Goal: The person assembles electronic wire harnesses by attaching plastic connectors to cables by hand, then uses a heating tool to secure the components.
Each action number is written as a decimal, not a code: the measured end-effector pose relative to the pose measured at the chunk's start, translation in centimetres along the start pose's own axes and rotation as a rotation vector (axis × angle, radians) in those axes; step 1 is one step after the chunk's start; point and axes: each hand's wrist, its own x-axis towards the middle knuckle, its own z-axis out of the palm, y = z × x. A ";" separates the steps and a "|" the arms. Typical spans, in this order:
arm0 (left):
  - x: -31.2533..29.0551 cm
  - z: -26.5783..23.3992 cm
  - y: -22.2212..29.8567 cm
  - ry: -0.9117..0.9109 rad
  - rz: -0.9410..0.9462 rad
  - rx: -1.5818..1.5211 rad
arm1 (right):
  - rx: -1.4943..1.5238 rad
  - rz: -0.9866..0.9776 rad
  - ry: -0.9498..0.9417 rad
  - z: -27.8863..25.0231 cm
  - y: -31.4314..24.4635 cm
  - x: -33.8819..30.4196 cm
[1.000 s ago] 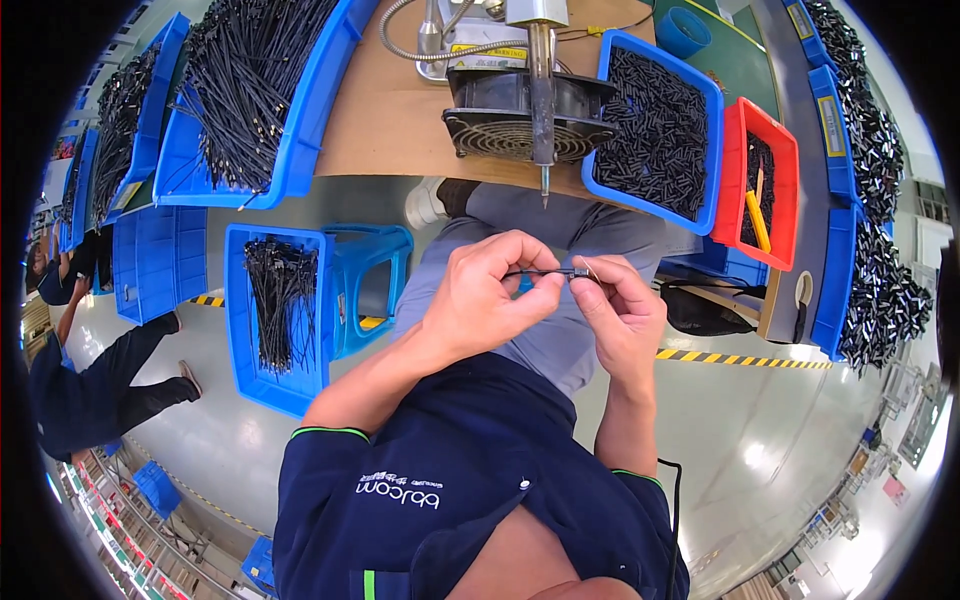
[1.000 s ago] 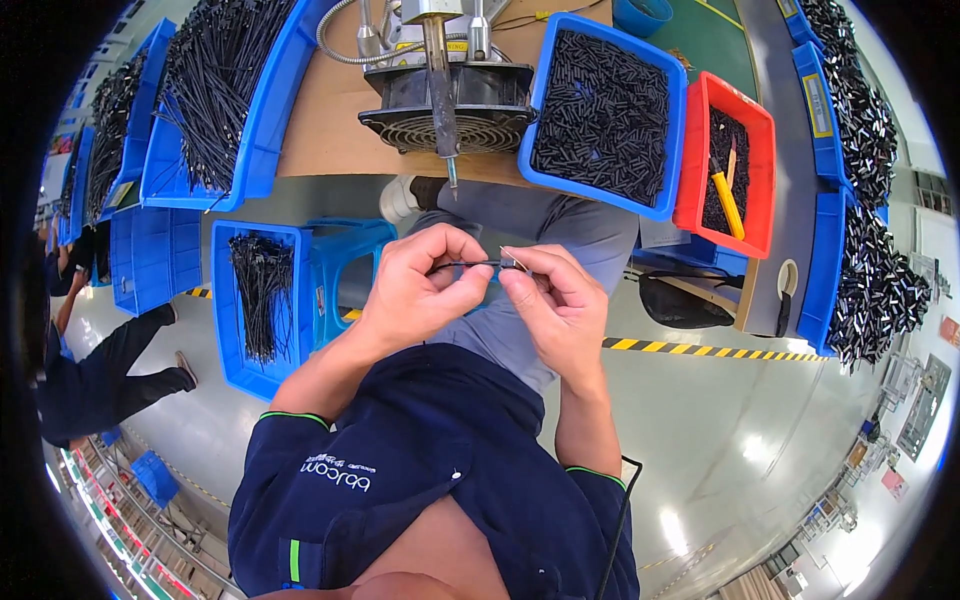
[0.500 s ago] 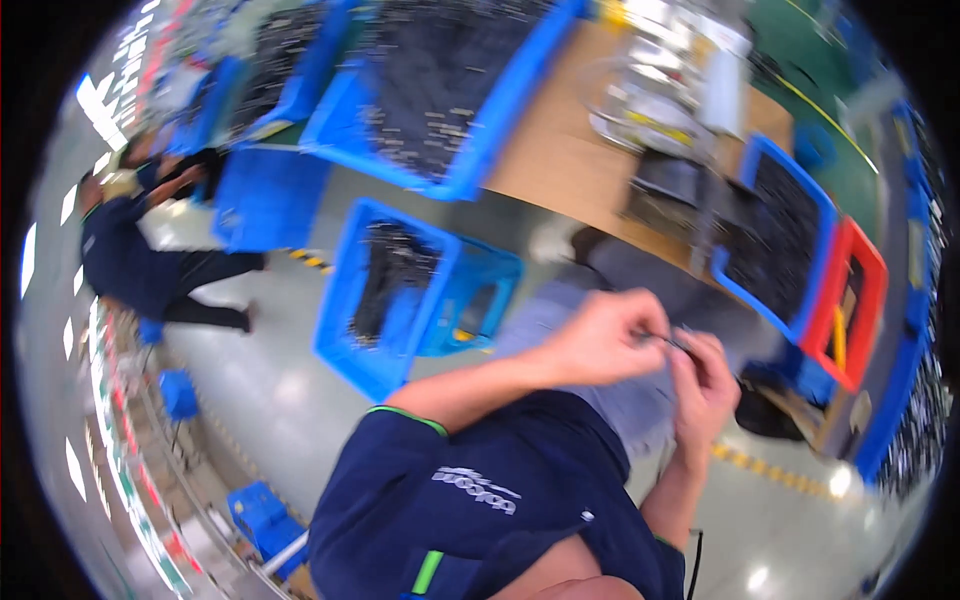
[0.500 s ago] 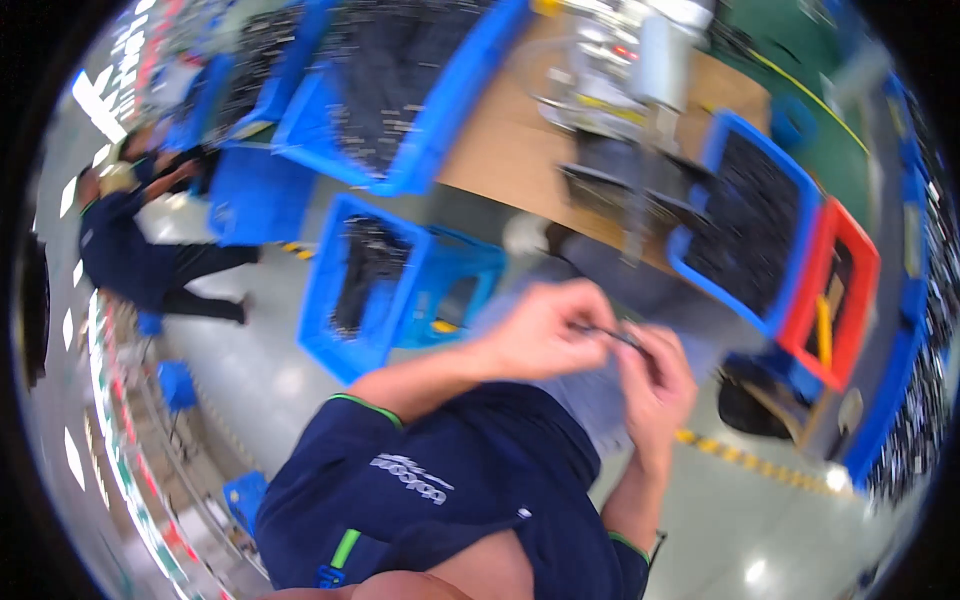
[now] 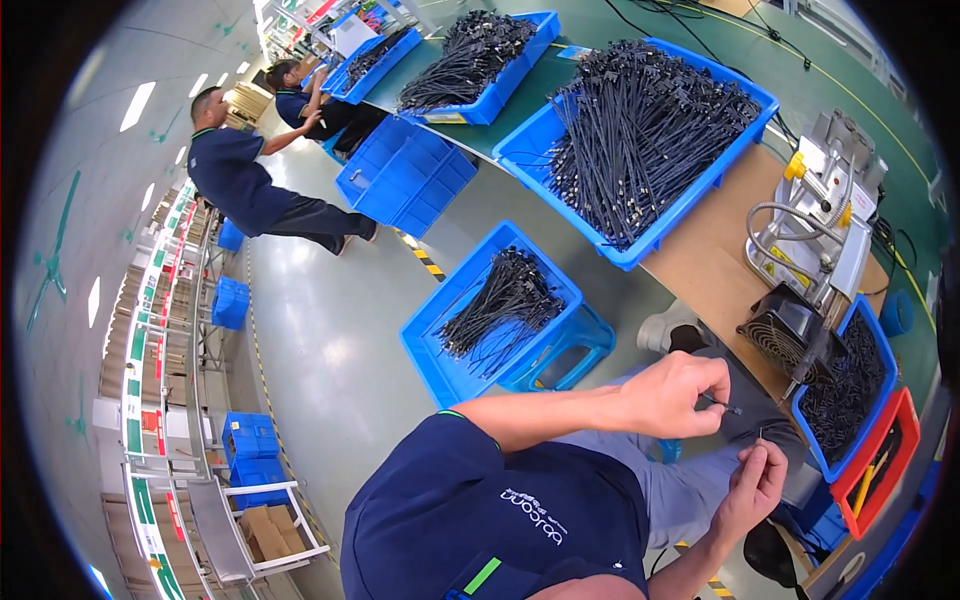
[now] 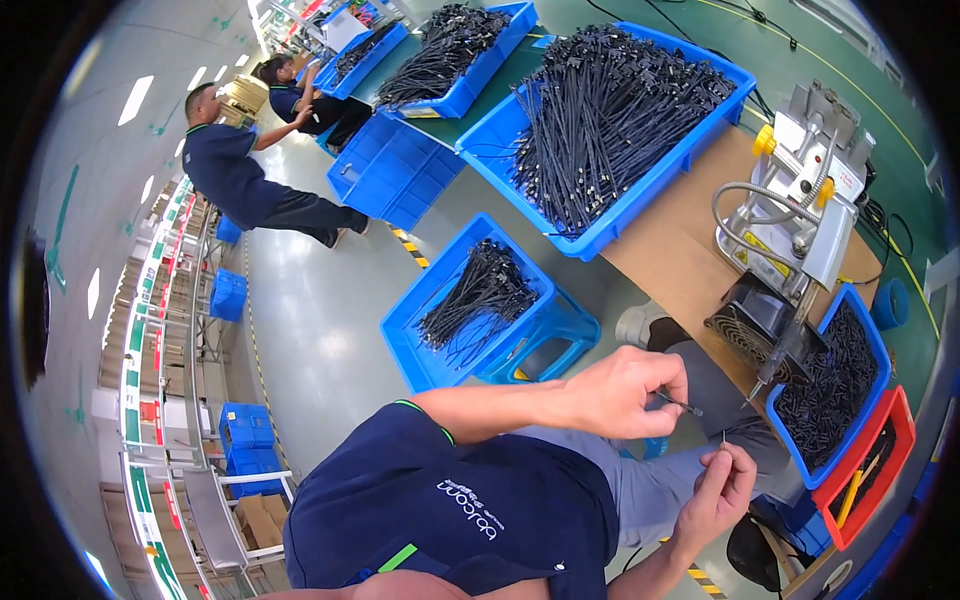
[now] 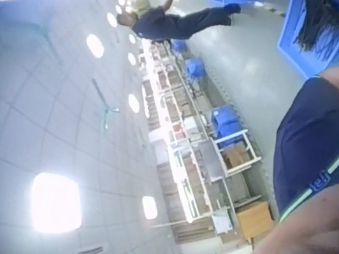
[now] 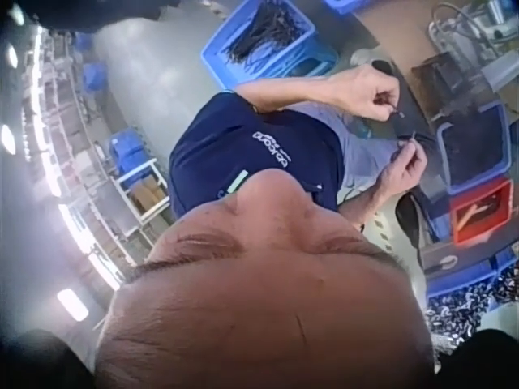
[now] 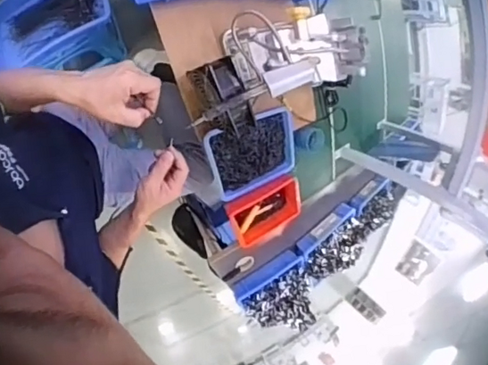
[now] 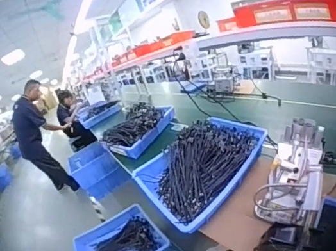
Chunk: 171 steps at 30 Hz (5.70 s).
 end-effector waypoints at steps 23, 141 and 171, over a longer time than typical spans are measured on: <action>2.6 0.8 1.9 -0.108 -0.084 0.090 | -0.297 -0.551 0.000 3.0 -2.8 1.9; -8.4 -6.7 -9.5 -0.026 -0.136 0.357 | -0.419 0.039 -0.385 8.9 2.7 -0.7; 1.9 -18.6 0.7 0.501 0.277 0.321 | -0.269 0.079 -0.187 0.3 2.5 0.7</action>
